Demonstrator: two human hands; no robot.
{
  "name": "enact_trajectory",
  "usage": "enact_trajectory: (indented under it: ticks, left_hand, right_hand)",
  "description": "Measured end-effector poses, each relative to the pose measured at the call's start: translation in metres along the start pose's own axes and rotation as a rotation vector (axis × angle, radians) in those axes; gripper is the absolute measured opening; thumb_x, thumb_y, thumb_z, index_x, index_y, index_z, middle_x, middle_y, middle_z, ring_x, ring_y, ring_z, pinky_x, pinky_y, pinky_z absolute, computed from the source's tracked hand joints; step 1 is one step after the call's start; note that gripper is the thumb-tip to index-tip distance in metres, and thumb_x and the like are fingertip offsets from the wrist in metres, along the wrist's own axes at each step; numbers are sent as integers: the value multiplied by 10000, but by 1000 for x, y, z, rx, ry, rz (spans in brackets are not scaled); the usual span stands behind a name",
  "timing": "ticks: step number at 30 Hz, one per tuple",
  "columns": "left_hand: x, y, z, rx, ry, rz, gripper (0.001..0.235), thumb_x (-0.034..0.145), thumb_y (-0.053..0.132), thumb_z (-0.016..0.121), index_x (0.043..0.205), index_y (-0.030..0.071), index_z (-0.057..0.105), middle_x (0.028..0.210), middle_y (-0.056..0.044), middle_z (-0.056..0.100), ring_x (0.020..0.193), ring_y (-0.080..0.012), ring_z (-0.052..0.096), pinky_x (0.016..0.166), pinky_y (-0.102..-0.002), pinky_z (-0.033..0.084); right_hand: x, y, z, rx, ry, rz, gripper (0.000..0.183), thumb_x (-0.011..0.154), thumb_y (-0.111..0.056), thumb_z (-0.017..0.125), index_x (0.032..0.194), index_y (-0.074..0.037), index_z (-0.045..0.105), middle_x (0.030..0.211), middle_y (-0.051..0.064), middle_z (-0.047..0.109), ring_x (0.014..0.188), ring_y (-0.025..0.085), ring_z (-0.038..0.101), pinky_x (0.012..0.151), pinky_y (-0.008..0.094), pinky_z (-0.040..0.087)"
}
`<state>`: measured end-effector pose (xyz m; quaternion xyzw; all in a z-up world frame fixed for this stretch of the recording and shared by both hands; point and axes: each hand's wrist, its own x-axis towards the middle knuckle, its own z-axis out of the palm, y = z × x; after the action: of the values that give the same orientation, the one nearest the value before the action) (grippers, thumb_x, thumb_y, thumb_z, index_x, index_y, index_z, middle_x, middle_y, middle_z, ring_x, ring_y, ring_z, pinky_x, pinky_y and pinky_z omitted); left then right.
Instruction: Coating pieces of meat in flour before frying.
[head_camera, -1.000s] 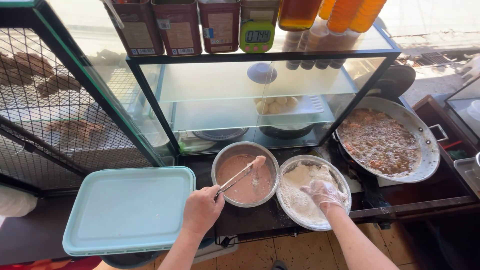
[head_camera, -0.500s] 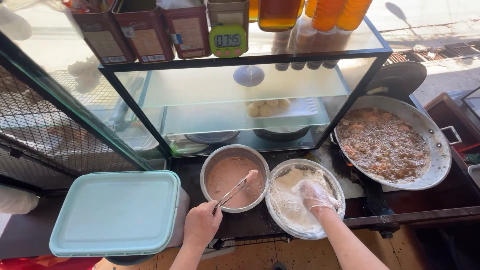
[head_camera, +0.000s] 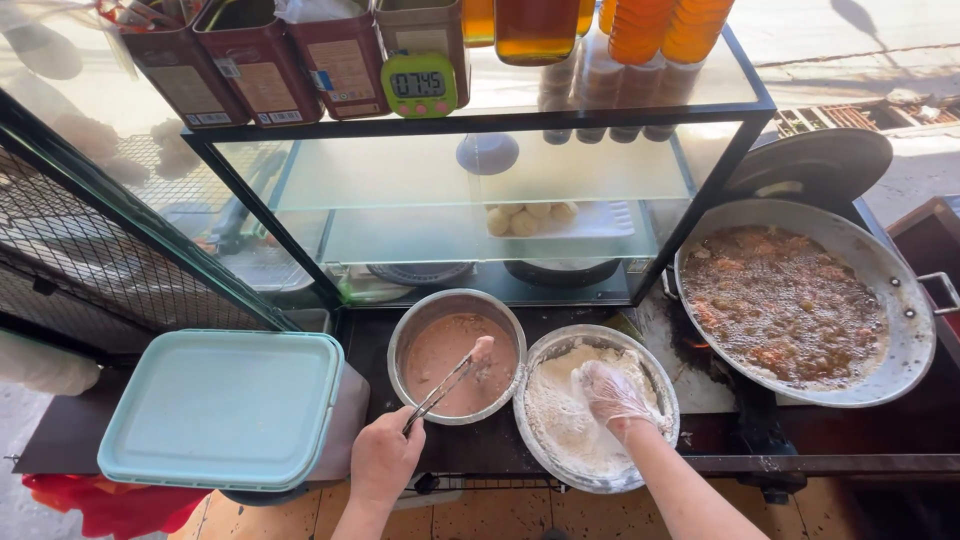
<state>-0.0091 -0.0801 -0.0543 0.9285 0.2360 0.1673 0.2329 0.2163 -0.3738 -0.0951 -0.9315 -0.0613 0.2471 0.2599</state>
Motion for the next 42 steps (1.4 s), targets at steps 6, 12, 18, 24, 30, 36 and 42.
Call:
enact_trajectory:
  ticks: [6,12,18,24,30,36,42]
  left_hand:
    - [-5,13,-2,10,-15,-93,183,860,207,705,1014,145,781,808,-33,783,631,-232,691,619,-373,562]
    - [-11,22,-16,-15,48,-103,203,838,202,716,1009,118,786,825,-49,795,636,-246,694,614,-367,555]
    - [-11,64,-70,-33,71,-125,203,838,201,723,1011,119,792,797,-63,784,614,-274,668,599,-392,528]
    - [-9,120,-118,-11,-34,-151,211,845,220,715,1015,129,799,711,-44,756,561,-213,602,581,-348,503]
    - [7,158,-94,-48,-327,-103,227,818,271,698,941,134,831,739,-34,827,574,-213,692,596,-356,545]
    - [36,151,1,110,-620,71,262,872,296,631,814,76,761,760,-108,738,660,-335,669,675,-449,552]
    - [66,133,22,219,-588,244,340,853,372,639,869,58,767,756,-163,729,810,-385,771,695,-492,627]
  right_hand:
    - [1,3,-10,65,9,-101,347,979,-408,634,1022,-87,758,1057,52,788,984,234,731,938,384,566]
    - [0,9,-18,77,26,-157,148,923,-171,584,915,-138,728,981,-3,774,887,187,664,862,353,528]
    - [-8,11,-40,227,30,-136,161,912,-107,651,974,-98,799,862,23,791,757,170,683,773,316,574]
    - [-18,29,-58,361,127,-117,192,903,-150,681,1060,-95,777,822,33,745,700,165,663,679,314,558]
    - [-34,37,-73,294,174,-82,158,880,-124,599,941,-56,727,895,77,761,758,226,667,768,359,554]
    - [-43,27,-69,356,145,-18,126,896,-115,621,891,-58,733,759,63,741,674,186,641,687,331,538]
    - [-27,36,-54,40,140,-22,195,849,-330,575,870,-201,720,941,163,767,1013,395,727,840,506,577]
